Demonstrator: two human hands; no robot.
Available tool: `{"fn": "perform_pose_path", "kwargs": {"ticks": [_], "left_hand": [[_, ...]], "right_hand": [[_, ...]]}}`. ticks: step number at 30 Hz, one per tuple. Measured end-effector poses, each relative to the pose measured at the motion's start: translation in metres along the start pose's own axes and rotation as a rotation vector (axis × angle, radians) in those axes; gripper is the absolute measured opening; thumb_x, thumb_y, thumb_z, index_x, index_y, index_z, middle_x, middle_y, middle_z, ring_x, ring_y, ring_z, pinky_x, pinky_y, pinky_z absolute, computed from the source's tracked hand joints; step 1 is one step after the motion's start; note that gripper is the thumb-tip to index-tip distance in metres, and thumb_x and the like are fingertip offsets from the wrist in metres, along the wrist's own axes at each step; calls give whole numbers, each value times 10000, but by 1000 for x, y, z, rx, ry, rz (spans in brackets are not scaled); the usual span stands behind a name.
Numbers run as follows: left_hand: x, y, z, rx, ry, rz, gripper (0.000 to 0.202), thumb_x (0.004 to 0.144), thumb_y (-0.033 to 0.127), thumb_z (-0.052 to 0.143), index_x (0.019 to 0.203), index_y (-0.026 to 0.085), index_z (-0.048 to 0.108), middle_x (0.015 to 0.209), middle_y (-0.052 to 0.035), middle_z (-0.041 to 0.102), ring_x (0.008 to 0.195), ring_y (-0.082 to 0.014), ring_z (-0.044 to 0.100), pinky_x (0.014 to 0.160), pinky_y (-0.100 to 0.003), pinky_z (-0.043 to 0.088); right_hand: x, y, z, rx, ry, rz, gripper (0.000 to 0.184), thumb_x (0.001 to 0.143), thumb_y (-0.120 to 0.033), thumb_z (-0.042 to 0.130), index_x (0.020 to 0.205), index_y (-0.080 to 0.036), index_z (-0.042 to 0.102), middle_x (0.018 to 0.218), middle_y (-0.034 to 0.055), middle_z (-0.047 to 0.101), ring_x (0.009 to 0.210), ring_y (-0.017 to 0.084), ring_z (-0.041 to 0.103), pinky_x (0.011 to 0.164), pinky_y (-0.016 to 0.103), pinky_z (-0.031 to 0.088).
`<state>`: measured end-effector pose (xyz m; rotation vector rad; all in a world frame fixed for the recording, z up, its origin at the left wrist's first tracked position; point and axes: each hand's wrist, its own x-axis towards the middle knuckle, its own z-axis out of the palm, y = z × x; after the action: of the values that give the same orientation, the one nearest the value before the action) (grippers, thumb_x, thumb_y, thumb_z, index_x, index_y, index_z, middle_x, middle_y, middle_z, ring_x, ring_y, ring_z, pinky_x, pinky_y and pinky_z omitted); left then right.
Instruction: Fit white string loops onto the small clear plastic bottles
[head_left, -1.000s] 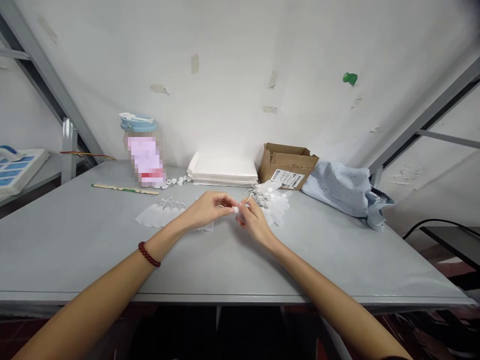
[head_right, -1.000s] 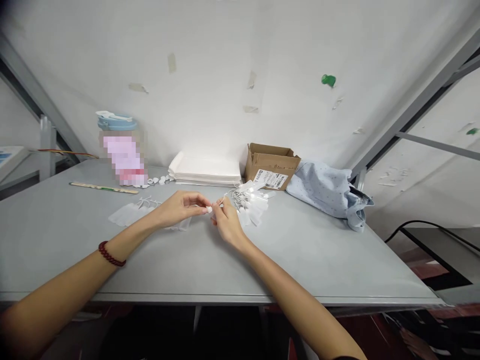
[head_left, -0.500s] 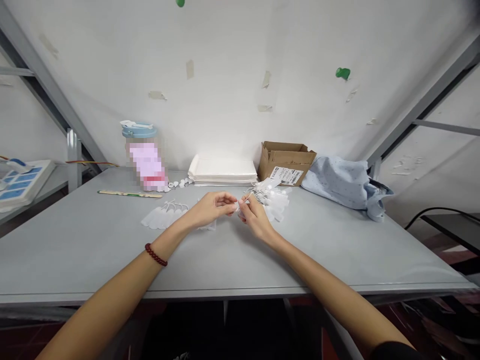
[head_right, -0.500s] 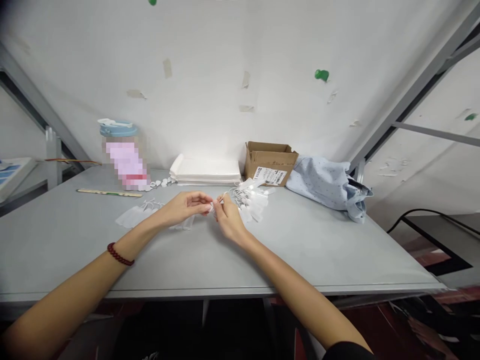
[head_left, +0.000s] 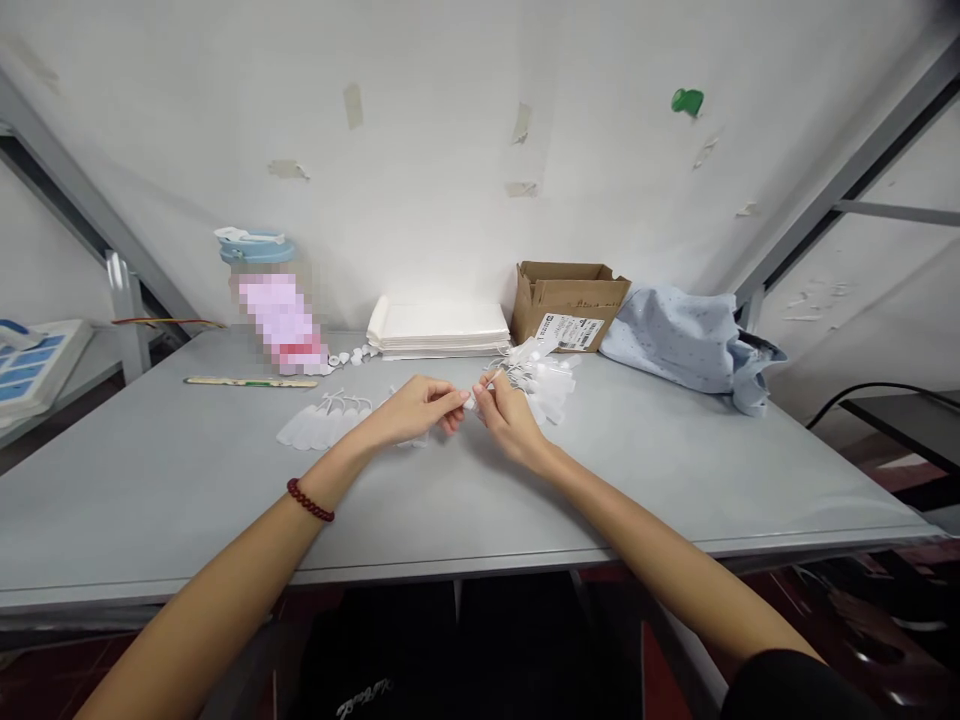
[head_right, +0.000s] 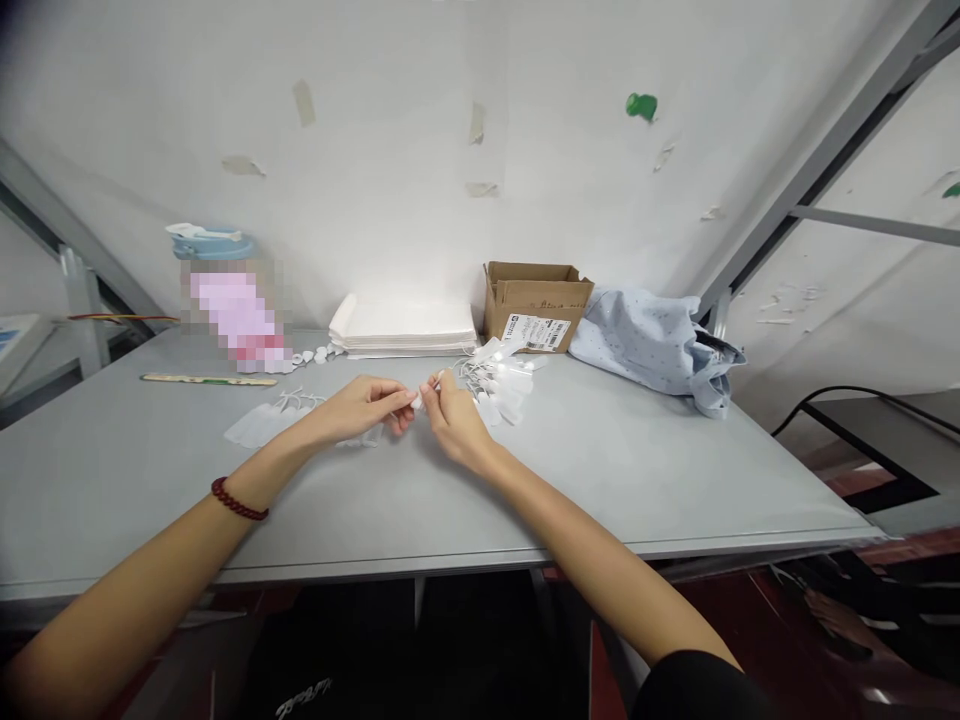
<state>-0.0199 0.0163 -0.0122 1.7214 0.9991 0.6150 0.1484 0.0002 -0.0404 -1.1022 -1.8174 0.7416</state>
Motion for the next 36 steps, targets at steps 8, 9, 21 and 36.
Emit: {"fn": "perform_pose_path", "kwargs": {"ticks": [8, 9, 21, 36], "left_hand": [[-7, 6, 1, 204, -46, 146, 290, 840, 394, 516, 756, 143, 635, 714, -40, 649, 660, -147, 594, 607, -249, 446], [-7, 5, 2, 232, -26, 178, 273, 838, 382, 518, 796, 147, 649, 749, -40, 661, 688, -151, 594, 625, -250, 448], [-8, 7, 2, 183, -91, 147, 323, 827, 416, 532, 710, 134, 638, 596, -9, 584, 543, -112, 509, 520, -226, 375], [-8, 7, -3, 227, -82, 110, 468, 843, 536, 472, 612, 140, 565, 538, 2, 508, 485, -92, 430, 478, -218, 335]], "right_hand": [[0, 4, 0, 99, -33, 33, 221, 912, -407, 348, 773, -235, 356, 546, -66, 367, 476, 107, 379, 502, 249, 325], [1, 5, 0, 131, -38, 57, 236, 906, -420, 354, 760, -235, 358, 545, -66, 360, 476, 106, 381, 493, 245, 331], [-2, 1, 0, 149, -71, 74, 254, 885, -422, 397, 727, -223, 393, 607, -37, 439, 541, 108, 443, 521, 249, 416], [0, -3, -8, -51, -23, -63, 270, 926, -389, 327, 714, -224, 348, 561, -44, 397, 489, 103, 388, 504, 249, 330]]}}
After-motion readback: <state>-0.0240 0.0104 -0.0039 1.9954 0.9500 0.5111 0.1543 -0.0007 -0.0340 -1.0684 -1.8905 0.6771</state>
